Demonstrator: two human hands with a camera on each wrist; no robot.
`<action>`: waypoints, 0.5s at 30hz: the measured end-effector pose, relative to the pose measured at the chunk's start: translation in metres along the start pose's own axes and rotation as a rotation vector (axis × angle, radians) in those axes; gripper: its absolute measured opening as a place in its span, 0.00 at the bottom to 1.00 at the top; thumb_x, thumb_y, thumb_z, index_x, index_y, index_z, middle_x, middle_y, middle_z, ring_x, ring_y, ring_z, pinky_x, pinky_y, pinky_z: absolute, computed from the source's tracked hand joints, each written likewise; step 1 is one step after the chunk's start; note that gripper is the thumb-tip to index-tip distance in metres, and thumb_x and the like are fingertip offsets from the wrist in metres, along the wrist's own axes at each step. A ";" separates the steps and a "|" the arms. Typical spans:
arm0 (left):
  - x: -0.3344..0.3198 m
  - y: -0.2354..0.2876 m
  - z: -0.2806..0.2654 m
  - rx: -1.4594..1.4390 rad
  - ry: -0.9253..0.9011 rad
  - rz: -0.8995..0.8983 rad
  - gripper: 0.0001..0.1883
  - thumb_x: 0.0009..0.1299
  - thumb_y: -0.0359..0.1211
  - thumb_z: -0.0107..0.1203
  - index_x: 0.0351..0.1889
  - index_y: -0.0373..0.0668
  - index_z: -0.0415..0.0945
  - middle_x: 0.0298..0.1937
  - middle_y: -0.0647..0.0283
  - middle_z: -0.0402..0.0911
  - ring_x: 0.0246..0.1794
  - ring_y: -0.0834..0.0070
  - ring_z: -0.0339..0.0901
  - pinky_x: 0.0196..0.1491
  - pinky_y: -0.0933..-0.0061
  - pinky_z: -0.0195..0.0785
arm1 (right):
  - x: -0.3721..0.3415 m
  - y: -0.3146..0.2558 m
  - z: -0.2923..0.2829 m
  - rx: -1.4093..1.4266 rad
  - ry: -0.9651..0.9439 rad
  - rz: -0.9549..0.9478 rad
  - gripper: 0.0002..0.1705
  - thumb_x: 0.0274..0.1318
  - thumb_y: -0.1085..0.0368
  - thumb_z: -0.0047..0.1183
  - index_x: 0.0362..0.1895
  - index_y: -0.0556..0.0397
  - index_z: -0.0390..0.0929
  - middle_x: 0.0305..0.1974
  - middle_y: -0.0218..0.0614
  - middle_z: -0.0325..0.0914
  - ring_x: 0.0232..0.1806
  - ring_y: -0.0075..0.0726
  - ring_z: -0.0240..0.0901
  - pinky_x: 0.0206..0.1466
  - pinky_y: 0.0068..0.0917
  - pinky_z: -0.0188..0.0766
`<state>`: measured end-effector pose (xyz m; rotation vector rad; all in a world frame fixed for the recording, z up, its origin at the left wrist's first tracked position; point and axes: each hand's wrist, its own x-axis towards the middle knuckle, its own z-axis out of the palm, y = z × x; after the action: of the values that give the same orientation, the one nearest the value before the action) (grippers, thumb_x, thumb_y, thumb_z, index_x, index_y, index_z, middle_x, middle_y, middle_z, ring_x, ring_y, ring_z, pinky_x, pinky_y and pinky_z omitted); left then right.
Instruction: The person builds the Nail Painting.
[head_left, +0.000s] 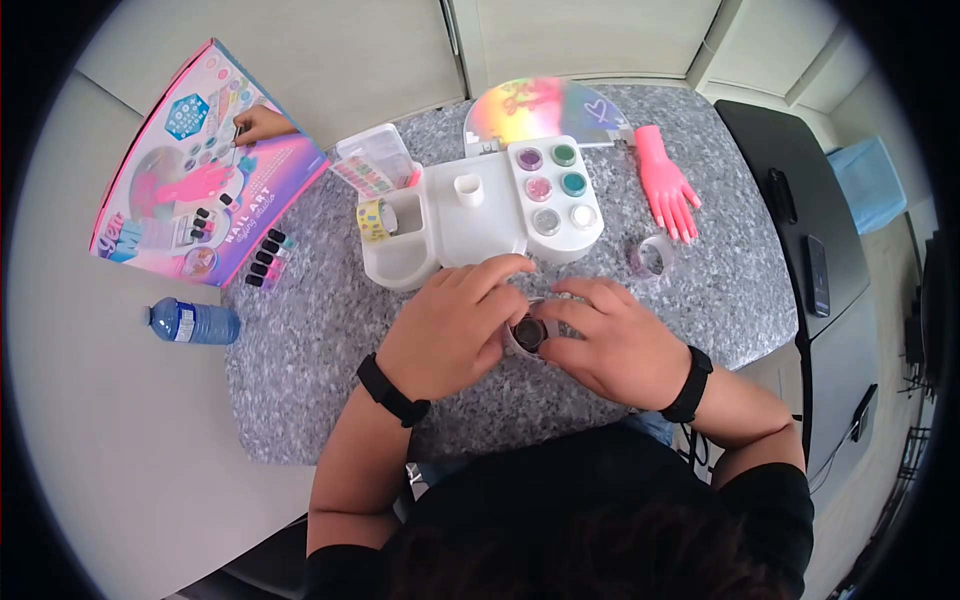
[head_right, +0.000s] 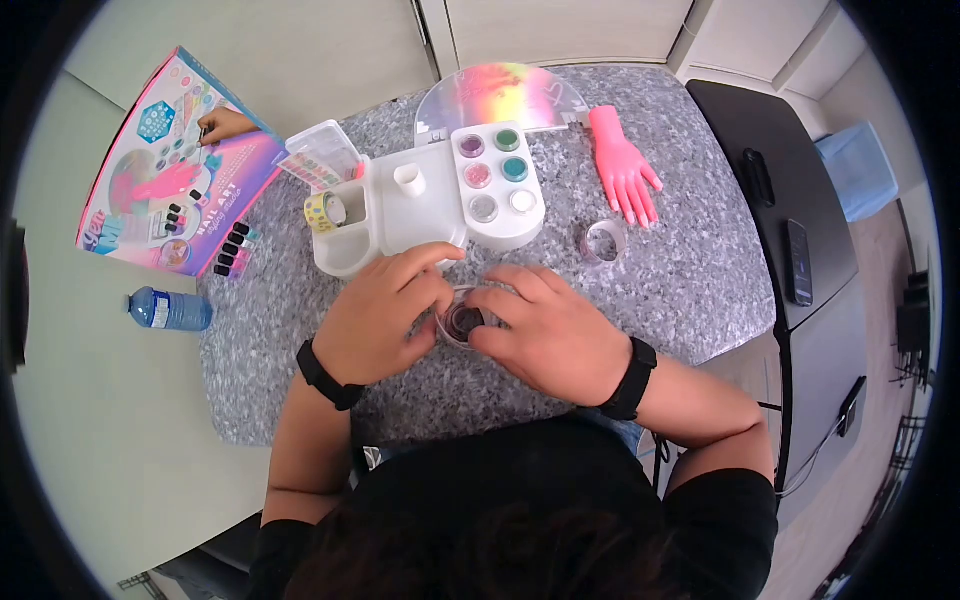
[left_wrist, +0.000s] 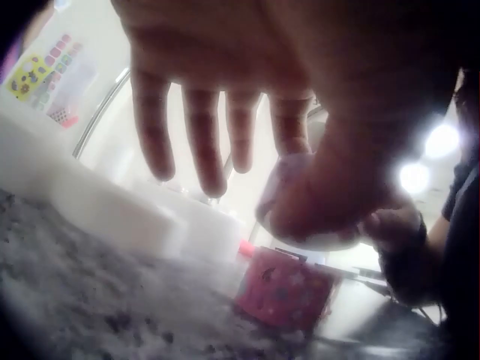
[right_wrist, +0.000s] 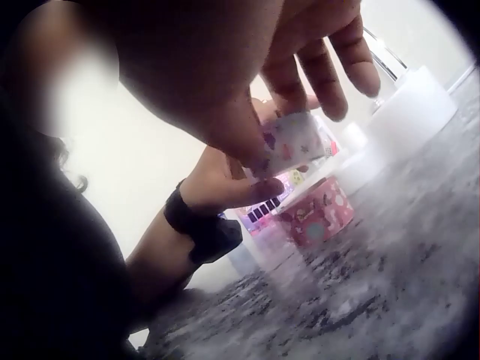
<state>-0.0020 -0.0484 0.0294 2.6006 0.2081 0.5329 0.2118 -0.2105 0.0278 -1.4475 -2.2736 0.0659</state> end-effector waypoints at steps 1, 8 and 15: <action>-0.001 0.000 0.000 -0.007 -0.013 -0.016 0.19 0.55 0.20 0.69 0.43 0.45 0.77 0.71 0.62 0.78 0.54 0.56 0.83 0.58 0.54 0.75 | 0.001 -0.001 0.000 0.010 -0.019 -0.003 0.13 0.55 0.63 0.68 0.46 0.42 0.85 0.63 0.34 0.79 0.74 0.52 0.69 0.77 0.52 0.69; -0.005 0.002 -0.007 0.018 -0.052 -0.073 0.17 0.61 0.22 0.66 0.46 0.47 0.78 0.70 0.62 0.78 0.59 0.55 0.82 0.61 0.51 0.74 | 0.004 -0.009 -0.003 -0.073 -0.050 0.008 0.09 0.53 0.64 0.65 0.41 0.43 0.86 0.64 0.37 0.78 0.76 0.54 0.68 0.82 0.57 0.64; -0.006 -0.001 -0.001 0.048 -0.018 -0.032 0.16 0.60 0.18 0.63 0.44 0.45 0.78 0.72 0.61 0.78 0.57 0.55 0.82 0.60 0.53 0.74 | 0.004 -0.013 -0.006 -0.123 -0.056 0.035 0.09 0.55 0.63 0.63 0.41 0.43 0.87 0.64 0.37 0.79 0.76 0.52 0.69 0.82 0.56 0.66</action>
<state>-0.0077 -0.0487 0.0278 2.6431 0.2594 0.4986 0.2015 -0.2144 0.0378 -1.5658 -2.3338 -0.0227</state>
